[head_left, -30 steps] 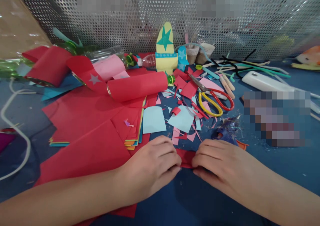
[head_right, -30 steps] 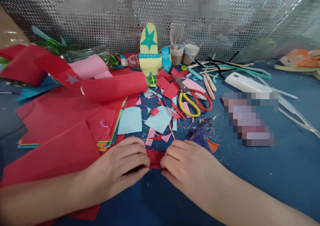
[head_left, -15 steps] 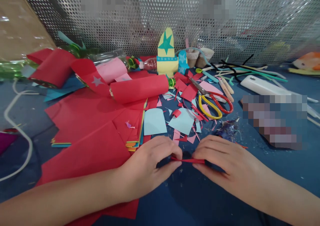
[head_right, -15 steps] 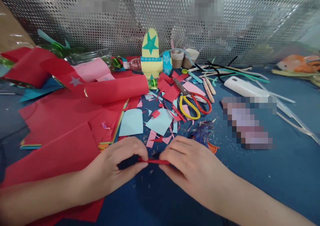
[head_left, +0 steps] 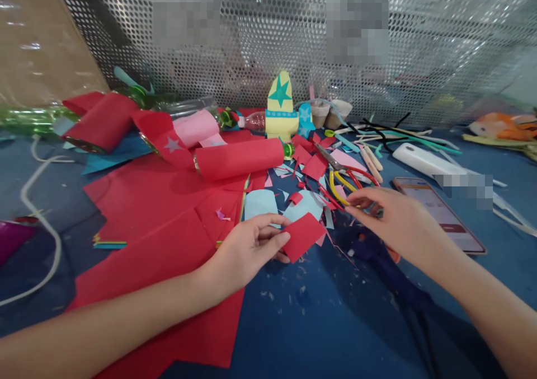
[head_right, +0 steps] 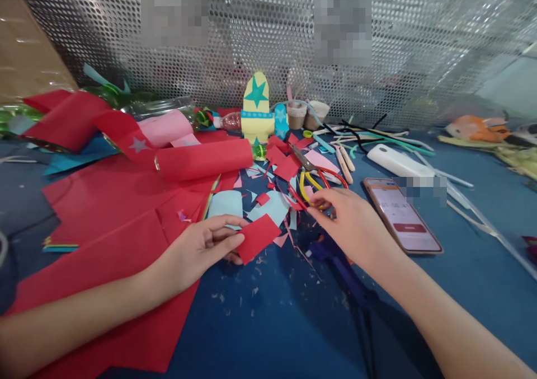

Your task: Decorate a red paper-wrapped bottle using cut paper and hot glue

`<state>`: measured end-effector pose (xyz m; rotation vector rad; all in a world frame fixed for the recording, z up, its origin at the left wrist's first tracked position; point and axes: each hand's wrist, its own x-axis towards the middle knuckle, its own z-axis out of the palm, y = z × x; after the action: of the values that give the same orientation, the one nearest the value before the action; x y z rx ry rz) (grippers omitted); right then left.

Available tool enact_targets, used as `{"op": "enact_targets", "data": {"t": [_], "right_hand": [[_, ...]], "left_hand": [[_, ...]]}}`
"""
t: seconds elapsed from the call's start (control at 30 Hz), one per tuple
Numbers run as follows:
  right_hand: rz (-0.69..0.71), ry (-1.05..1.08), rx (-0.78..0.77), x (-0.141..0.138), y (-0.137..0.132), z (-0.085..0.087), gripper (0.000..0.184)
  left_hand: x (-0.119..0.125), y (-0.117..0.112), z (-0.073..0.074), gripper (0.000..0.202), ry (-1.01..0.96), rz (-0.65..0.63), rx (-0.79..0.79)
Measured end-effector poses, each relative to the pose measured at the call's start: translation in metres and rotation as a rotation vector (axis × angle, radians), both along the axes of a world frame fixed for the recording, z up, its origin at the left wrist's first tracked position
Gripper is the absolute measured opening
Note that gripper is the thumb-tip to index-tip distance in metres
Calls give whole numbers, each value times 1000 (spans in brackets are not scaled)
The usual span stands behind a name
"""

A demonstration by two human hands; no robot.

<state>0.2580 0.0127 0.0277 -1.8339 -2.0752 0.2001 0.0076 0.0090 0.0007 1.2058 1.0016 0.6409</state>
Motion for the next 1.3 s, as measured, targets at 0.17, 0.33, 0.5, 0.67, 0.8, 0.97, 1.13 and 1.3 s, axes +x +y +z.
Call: {"op": "enact_targets", "data": {"t": [0.17, 0.33, 0.5, 0.67, 0.8, 0.97, 1.13, 1.3], "right_hand": [[68, -192, -22, -4, 15, -5, 10], [50, -201, 3, -7, 10, 1, 13], [31, 222, -180, -18, -9, 15, 14], [113, 633, -547, -45, -29, 18, 16], [102, 678, -593, -56, -32, 13, 14], [114, 650, -571, -54, -31, 9, 16], [116, 650, -555, -54, -30, 6, 17], [122, 609, -498, -56, -31, 7, 15]], "left_hand": [[0, 3, 3, 22, -38, 93, -78], [-2, 2, 6, 21, -64, 54, -118], [0, 1, 8, 34, -48, 19, -115], [1, -2, 3, 43, -54, 6, -57], [0, -3, -4, 37, -37, -51, 31], [1, -4, -4, 26, -9, -78, 52], [0, -3, -4, 28, 9, -57, 37], [-1, -3, -7, 36, -9, -67, 43]]}}
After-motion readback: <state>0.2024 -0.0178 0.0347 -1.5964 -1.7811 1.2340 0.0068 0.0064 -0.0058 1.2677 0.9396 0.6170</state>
